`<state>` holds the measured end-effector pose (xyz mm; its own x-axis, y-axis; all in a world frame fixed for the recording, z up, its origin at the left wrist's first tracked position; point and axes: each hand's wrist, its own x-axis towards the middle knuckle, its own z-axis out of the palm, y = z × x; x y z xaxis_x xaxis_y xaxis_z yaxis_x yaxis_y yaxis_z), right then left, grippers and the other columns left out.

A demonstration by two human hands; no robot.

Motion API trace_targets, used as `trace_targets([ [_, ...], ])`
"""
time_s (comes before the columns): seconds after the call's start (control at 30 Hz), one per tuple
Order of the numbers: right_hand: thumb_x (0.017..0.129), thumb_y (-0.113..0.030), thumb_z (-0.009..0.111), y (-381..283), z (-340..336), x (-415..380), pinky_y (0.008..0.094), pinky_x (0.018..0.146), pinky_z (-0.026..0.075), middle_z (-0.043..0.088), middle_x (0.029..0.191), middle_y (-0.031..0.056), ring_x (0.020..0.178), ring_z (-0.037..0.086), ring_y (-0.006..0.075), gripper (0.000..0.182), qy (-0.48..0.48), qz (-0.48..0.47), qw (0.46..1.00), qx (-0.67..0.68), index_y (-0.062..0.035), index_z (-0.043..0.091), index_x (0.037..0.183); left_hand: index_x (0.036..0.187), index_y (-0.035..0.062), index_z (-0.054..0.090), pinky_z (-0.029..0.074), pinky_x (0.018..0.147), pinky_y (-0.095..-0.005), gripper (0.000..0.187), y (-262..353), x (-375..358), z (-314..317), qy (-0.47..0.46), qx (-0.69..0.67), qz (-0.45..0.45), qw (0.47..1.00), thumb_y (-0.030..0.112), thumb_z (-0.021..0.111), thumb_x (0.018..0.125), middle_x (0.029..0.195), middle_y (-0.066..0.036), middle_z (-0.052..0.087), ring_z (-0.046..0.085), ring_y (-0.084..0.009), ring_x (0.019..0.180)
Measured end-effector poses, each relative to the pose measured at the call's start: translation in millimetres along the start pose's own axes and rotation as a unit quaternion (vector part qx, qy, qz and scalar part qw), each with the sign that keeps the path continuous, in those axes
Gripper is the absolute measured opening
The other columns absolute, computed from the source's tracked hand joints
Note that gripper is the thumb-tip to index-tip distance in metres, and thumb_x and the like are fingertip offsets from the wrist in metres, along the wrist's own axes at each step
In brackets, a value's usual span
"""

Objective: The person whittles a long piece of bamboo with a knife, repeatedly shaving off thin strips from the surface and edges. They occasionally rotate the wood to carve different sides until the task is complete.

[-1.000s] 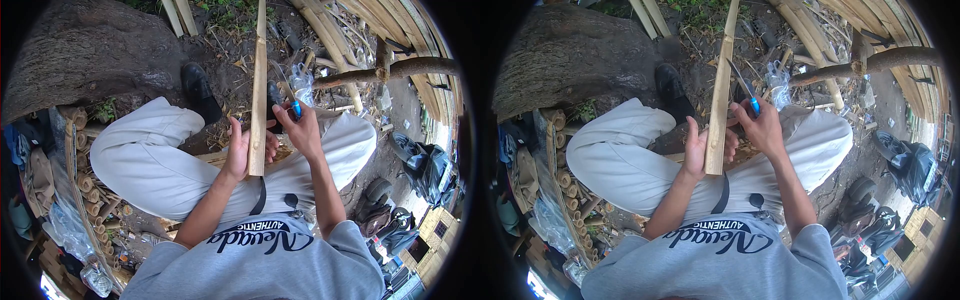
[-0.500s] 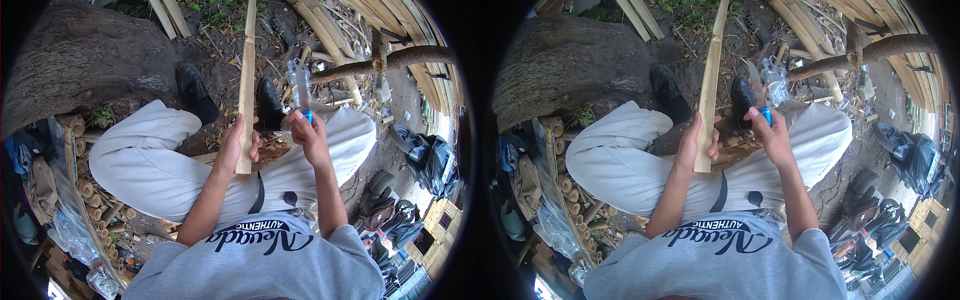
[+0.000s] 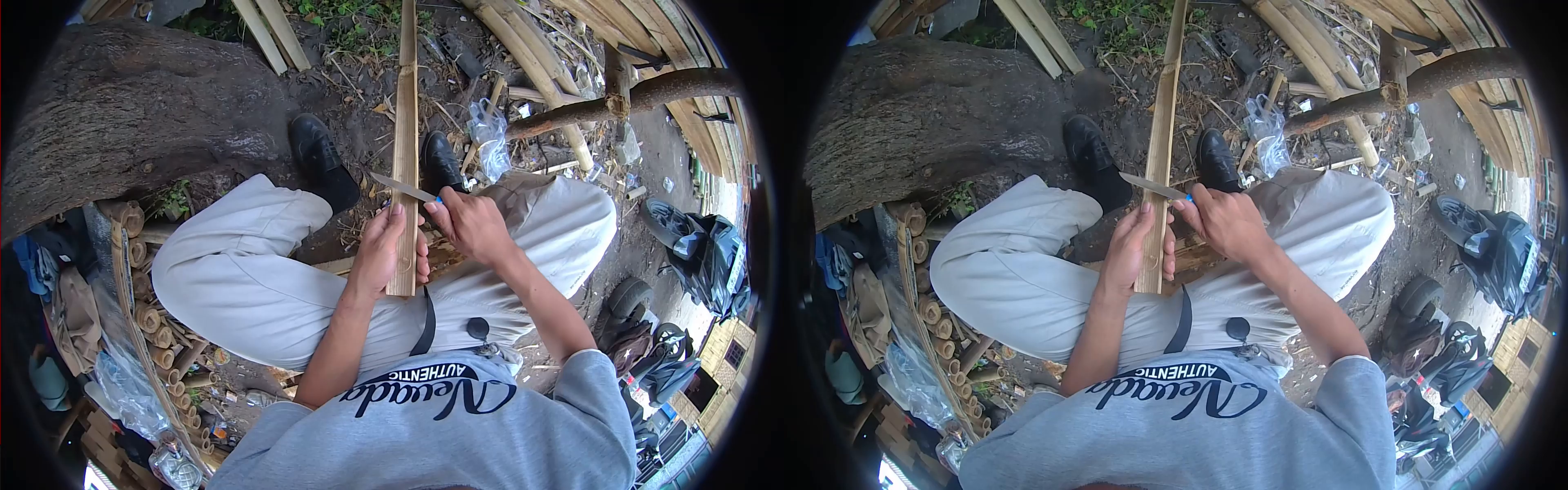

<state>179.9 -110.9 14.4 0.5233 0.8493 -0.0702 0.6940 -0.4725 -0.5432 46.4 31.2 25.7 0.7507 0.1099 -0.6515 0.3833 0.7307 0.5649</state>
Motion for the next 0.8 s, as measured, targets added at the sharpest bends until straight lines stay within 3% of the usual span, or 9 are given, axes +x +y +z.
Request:
trace_targets([
  [0.13,0.1,-0.044,0.057,14,-3,14,0.0415,0.044,0.049,0.06,0.06,0.0097,0.051,0.063,0.0316,0.041,0.02,-0.11,0.99,-0.082,-0.0081,0.055,0.081,0.109,0.0001,0.05,0.047,0.035,-0.0306,0.049,-1,-2,-4,-0.006,-0.003,0.016,1.0,0.046,0.034,0.109,0.065,-0.008,0.055,0.055,-0.0176,0.041],
  [0.23,0.1,-0.045,0.057,34,-6,33,0.0412,0.041,0.048,0.06,0.058,0.0086,0.046,0.061,0.0314,0.041,-0.003,-0.169,0.973,-0.159,-0.0093,0.056,0.082,0.108,-0.0002,0.049,0.046,0.035,-0.0306,0.048,-7,2,-9,0.001,0.003,0.026,1.0,0.046,0.034,0.109,0.065,-0.008,0.054,0.054,-0.0171,0.039],
  [0.33,0.103,-0.051,0.05,88,-5,70,0.0443,0.042,0.049,0.058,0.052,0.0101,0.045,0.061,0.034,0.048,0.029,-0.144,0.968,-0.205,-0.0079,0.057,0.083,0.108,-0.0004,0.05,0.045,0.034,-0.0304,0.049,-8,0,-7,0.002,-0.001,0.029,1.0,0.046,0.034,0.109,0.064,-0.008,0.054,0.053,-0.017,0.039],
  [0.43,0.106,-0.052,0.039,149,-11,108,0.0514,0.049,0.051,0.064,0.06,0.0179,0.056,0.065,0.0418,0.055,-0.007,0.011,0.971,-0.24,-0.0046,0.06,0.088,0.109,-0.002,0.051,0.043,0.031,-0.0267,0.047,-1,-2,-2,0.022,-0.02,0.021,0.999,0.043,0.037,0.109,0.063,-0.005,0.051,0.049,-0.0135,0.037],
  [0.53,0.106,-0.05,0.038,189,-12,121,0.0539,0.055,0.052,0.064,0.066,0.0246,0.065,0.065,0.047,0.056,0.002,0.062,0.972,-0.226,-0.002,0.061,0.091,0.11,-0.0026,0.051,0.043,0.031,-0.0272,0.047,9,-1,-5,0.007,-0.05,0.018,0.999,0.042,0.036,0.11,0.063,-0.005,0.051,0.05,-0.014,0.037],
  [0.6,0.108,-0.048,0.036,166,-11,116,0.0557,0.062,0.051,0.061,0.069,0.0292,0.072,0.063,0.051,0.056,0.159,0.103,0.979,-0.077,-0.0003,0.061,0.093,0.11,-0.0026,0.051,0.043,0.031,-0.0274,0.047,7,2,-8,0.004,-0.053,0.018,0.998,0.042,0.035,0.11,0.064,-0.005,0.051,0.05,-0.0142,0.037],
  [0.63,0.108,-0.044,0.037,140,-13,109,0.0566,0.063,0.049,0.059,0.067,0.0301,0.071,0.061,0.053,0.053,0.138,0.109,0.984,-0.023,0.0009,0.059,0.091,0.11,-0.0026,0.051,0.043,0.031,-0.0275,0.047,4,2,-9,0.0,-0.054,0.015,0.998,0.041,0.035,0.11,0.064,-0.005,0.051,0.05,-0.0144,0.037],
  [0.7,0.107,-0.038,0.046,83,-18,85,0.0529,0.055,0.046,0.057,0.061,0.0237,0.057,0.059,0.0465,0.044,0.028,0.026,0.998,0.045,-0.0009,0.056,0.085,0.11,-0.0024,0.05,0.043,0.031,-0.0278,0.047,5,2,-6,-0.001,-0.059,0.015,0.998,0.041,0.034,0.11,0.064,-0.006,0.051,0.05,-0.015,0.036],
  [0.8,0.101,-0.043,0.057,42,-16,53,0.0457,0.047,0.047,0.059,0.057,0.0124,0.05,0.061,0.0366,0.04,-0.065,-0.162,0.983,-0.046,-0.0073,0.055,0.083,0.109,-0.0017,0.05,0.043,0.031,-0.0284,0.048,6,2,-6,-0.006,-0.068,0.005,0.998,0.043,0.033,0.11,0.064,-0.007,0.051,0.051,-0.0159,0.036],
])
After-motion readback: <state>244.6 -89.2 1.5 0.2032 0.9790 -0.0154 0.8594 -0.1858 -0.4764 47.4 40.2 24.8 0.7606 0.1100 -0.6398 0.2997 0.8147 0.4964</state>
